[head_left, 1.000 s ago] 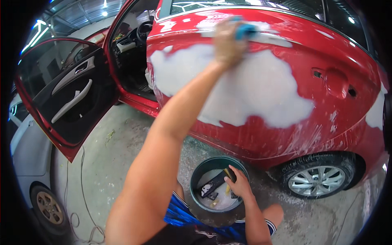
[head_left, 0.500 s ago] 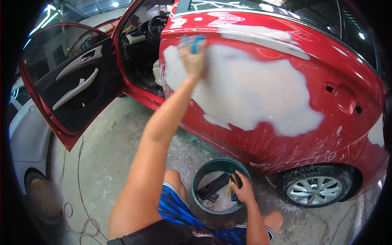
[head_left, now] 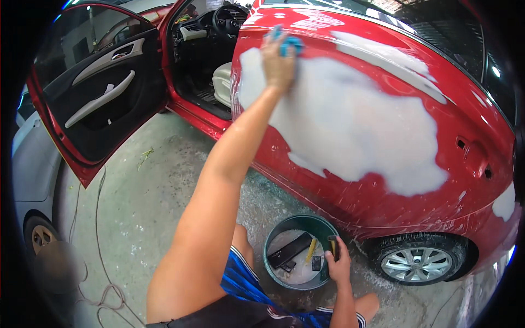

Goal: Sand the body filler on a car door using sandpaper and water.

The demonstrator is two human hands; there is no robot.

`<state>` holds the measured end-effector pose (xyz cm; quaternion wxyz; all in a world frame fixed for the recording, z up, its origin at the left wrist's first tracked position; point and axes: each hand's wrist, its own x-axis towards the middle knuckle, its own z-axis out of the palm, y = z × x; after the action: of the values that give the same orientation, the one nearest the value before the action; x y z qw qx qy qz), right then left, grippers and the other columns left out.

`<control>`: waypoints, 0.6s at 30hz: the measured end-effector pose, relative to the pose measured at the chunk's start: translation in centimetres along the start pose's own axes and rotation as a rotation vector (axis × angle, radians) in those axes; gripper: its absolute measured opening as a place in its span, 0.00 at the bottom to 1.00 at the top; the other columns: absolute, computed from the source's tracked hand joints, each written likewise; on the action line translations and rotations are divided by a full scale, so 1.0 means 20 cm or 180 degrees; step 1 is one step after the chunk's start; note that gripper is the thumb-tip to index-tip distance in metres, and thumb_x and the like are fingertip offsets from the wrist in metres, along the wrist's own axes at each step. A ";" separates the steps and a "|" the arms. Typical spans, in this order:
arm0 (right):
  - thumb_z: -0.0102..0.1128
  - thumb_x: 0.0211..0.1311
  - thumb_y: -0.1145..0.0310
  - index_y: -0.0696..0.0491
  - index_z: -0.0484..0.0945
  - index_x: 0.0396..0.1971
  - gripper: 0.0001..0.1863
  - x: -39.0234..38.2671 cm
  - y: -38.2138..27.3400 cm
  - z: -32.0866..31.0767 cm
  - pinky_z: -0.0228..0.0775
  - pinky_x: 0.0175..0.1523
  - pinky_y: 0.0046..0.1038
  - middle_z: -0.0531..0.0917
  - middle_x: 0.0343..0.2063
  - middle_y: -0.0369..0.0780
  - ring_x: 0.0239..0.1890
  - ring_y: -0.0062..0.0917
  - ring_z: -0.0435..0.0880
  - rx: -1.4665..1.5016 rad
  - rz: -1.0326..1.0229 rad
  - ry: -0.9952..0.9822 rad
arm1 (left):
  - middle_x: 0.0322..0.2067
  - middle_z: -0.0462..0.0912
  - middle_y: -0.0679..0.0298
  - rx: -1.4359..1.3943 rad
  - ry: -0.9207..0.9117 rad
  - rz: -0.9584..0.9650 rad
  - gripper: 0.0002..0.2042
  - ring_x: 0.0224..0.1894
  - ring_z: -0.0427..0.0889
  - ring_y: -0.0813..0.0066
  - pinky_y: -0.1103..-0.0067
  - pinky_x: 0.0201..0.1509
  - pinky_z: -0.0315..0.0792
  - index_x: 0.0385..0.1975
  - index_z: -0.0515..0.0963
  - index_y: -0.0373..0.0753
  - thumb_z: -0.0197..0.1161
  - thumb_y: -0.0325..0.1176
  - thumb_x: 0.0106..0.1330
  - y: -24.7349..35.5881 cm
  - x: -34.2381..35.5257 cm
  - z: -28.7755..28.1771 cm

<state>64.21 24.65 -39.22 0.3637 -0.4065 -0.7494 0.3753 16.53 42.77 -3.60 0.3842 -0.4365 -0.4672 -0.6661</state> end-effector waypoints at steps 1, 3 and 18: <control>0.66 0.67 0.70 0.56 0.70 0.73 0.34 -0.02 0.03 0.00 0.70 0.69 0.36 0.80 0.62 0.49 0.63 0.36 0.81 0.0686 0.0147 0.0027 | 0.62 0.80 0.45 0.0120 0.0125 -0.0287 0.18 0.69 0.72 0.41 0.59 0.75 0.65 0.59 0.82 0.40 0.64 0.34 0.71 -0.18 -0.02 -0.08; 0.66 0.68 0.70 0.56 0.68 0.73 0.35 -0.06 0.06 0.00 0.70 0.69 0.36 0.79 0.63 0.49 0.63 0.35 0.80 0.0864 0.0199 0.0143 | 0.64 0.78 0.43 0.0262 0.0325 -0.0813 0.19 0.70 0.71 0.40 0.59 0.75 0.64 0.60 0.81 0.37 0.61 0.35 0.73 -0.48 -0.12 -0.22; 0.63 0.75 0.65 0.58 0.68 0.72 0.30 0.06 0.06 0.17 0.69 0.69 0.36 0.79 0.61 0.50 0.63 0.38 0.79 0.0390 0.0053 0.1083 | 0.69 0.71 0.37 0.0832 -0.0617 -0.2243 0.30 0.72 0.71 0.46 0.60 0.76 0.62 0.75 0.64 0.28 0.55 0.42 0.80 0.11 -1.93 -0.42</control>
<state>61.15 25.32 -41.52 0.5062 -0.4474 -0.6494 0.3491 29.18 38.22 -40.85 0.1382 -0.2575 -0.7036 -0.6478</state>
